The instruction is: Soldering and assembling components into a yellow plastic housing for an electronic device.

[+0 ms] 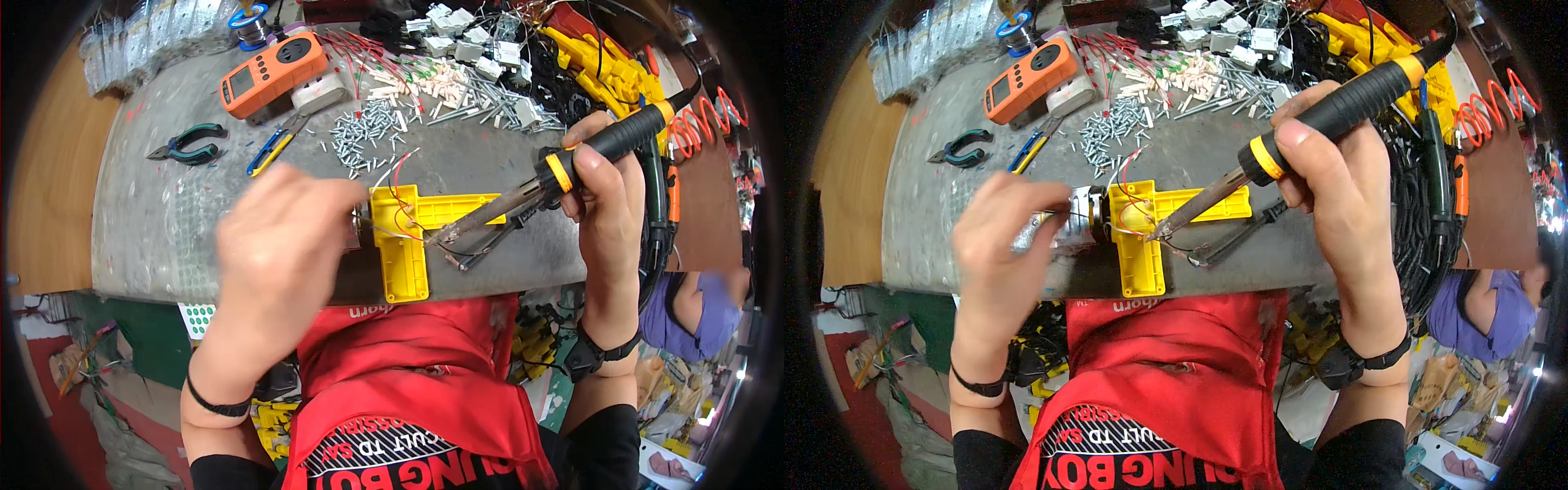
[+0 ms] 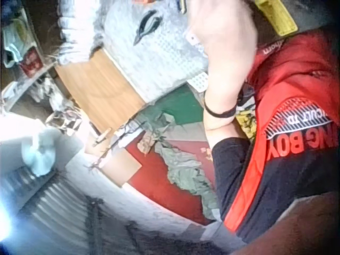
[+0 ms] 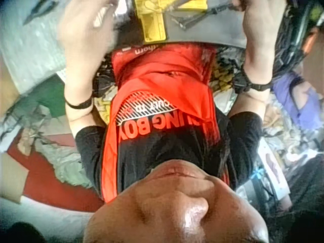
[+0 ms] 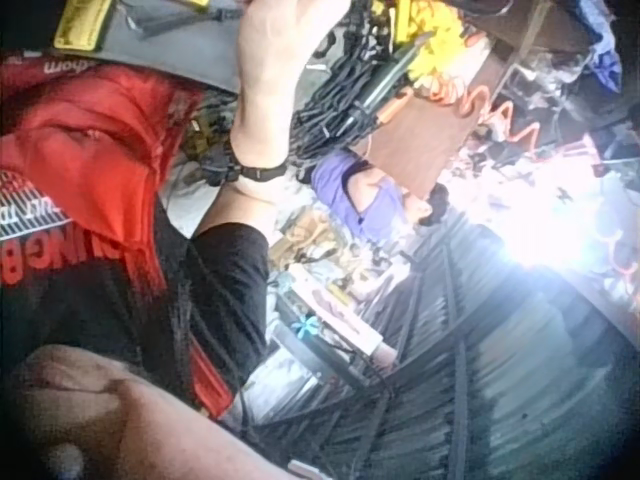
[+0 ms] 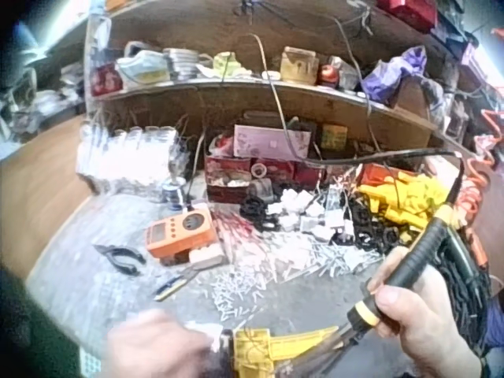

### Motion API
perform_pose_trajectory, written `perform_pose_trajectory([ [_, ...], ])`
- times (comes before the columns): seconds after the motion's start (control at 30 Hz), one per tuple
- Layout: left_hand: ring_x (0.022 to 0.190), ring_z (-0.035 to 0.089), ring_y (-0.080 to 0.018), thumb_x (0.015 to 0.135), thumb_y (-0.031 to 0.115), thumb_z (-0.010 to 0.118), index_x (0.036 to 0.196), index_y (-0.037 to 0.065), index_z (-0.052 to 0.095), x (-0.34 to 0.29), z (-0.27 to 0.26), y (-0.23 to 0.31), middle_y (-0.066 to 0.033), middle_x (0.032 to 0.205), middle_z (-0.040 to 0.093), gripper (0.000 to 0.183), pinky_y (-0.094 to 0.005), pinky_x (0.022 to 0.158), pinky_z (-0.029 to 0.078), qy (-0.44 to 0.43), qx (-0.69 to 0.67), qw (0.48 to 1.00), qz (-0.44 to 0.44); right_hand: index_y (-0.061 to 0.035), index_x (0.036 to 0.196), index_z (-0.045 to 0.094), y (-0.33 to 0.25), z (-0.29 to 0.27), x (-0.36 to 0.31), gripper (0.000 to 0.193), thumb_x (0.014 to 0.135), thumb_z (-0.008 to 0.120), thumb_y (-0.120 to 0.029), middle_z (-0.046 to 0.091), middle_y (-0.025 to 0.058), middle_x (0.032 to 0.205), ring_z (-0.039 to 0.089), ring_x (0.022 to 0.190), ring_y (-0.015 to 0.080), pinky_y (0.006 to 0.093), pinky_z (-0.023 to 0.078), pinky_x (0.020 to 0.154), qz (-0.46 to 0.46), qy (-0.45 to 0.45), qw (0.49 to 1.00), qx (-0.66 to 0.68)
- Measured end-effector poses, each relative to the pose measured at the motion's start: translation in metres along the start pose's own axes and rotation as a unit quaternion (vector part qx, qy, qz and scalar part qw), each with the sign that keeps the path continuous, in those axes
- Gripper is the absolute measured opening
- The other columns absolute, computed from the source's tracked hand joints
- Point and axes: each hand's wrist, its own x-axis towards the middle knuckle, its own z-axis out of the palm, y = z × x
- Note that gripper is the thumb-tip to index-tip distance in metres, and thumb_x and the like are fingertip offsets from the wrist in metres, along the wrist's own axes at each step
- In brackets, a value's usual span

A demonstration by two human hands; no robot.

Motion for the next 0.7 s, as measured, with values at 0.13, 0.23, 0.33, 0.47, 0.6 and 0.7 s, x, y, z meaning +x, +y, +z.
perform_pose_trajectory([
  [0.13, 0.079, 0.064, -0.0251, 0.072, -0.01, 0.071, 0.09, 0.001, 0.068, -0.019, -0.021, -0.038, -0.0102, 0.085, 0.067, 0.021, -0.0334, 0.071, 0.05, 0.011, 0.146, 0.988, -0.037, -0.0021, 0.1, 0.057, 0.005, -0.005, 0.002, 0.028, 0.091, 0.061, -0.028, 0.055, 0.0012, 0.07, 0.045, 0.052, 0.0043, 0.0196, 0.031, 0.046, -0.003, -0.013, 1.0, 0.023],
  [0.23, 0.087, 0.066, -0.0269, 0.072, -0.01, 0.071, 0.094, 0.002, 0.069, -0.029, -0.016, -0.063, -0.0119, 0.094, 0.068, 0.025, -0.034, 0.077, 0.051, -0.018, 0.15, 0.977, -0.151, -0.0024, 0.098, 0.058, 0.009, -0.003, 0.006, 0.027, 0.091, 0.061, -0.028, 0.055, 0.0005, 0.07, 0.045, 0.052, 0.0034, 0.0194, 0.03, 0.046, -0.004, 0.001, 0.999, 0.037],
  [0.33, 0.094, 0.066, -0.0278, 0.068, -0.009, 0.073, 0.095, 0.002, 0.069, -0.02, -0.001, -0.042, -0.0117, 0.096, 0.068, 0.03, -0.035, 0.083, 0.051, -0.018, 0.107, 0.991, -0.072, -0.0026, 0.097, 0.059, 0.01, -0.005, 0.011, 0.026, 0.09, 0.061, -0.028, 0.055, 0.0002, 0.069, 0.044, 0.051, 0.0031, 0.0194, 0.03, 0.045, -0.002, 0.007, 1.0, 0.029],
  [0.47, 0.097, 0.063, -0.0316, 0.054, -0.001, 0.08, 0.092, 0.004, 0.068, -0.007, 0.02, -0.018, -0.0092, 0.097, 0.068, 0.041, -0.0403, 0.083, 0.051, -0.047, 0.007, 0.998, 0.049, -0.0034, 0.096, 0.059, 0.003, -0.015, 0.018, 0.026, 0.089, 0.061, -0.028, 0.054, -0.0003, 0.069, 0.043, 0.05, 0.0029, 0.0192, 0.029, 0.044, 0.011, 0.023, 0.999, 0.039],
  [0.6, 0.093, 0.062, -0.0328, 0.055, 0.006, 0.083, 0.092, 0.005, 0.067, -0.009, 0.038, -0.009, -0.0092, 0.097, 0.066, 0.041, -0.042, 0.081, 0.052, -0.022, -0.059, 0.995, 0.08, -0.0041, 0.096, 0.059, -0.001, -0.021, 0.027, 0.026, 0.087, 0.061, -0.029, 0.054, -0.001, 0.068, 0.042, 0.049, 0.0028, 0.0175, 0.028, 0.044, 0.009, 0.085, 0.995, 0.056],
  [0.7, 0.091, 0.063, -0.0311, 0.057, 0.006, 0.083, 0.09, 0.007, 0.067, -0.01, 0.048, -0.011, -0.0081, 0.094, 0.065, 0.037, -0.0403, 0.079, 0.051, -0.014, -0.087, 0.992, 0.085, -0.0031, 0.103, 0.059, 0.004, -0.009, 0.064, 0.024, 0.092, 0.061, -0.024, 0.055, -0.0001, 0.072, 0.046, 0.052, 0.0038, 0.0176, 0.033, 0.046, -0.047, 0.115, 0.991, 0.047],
])
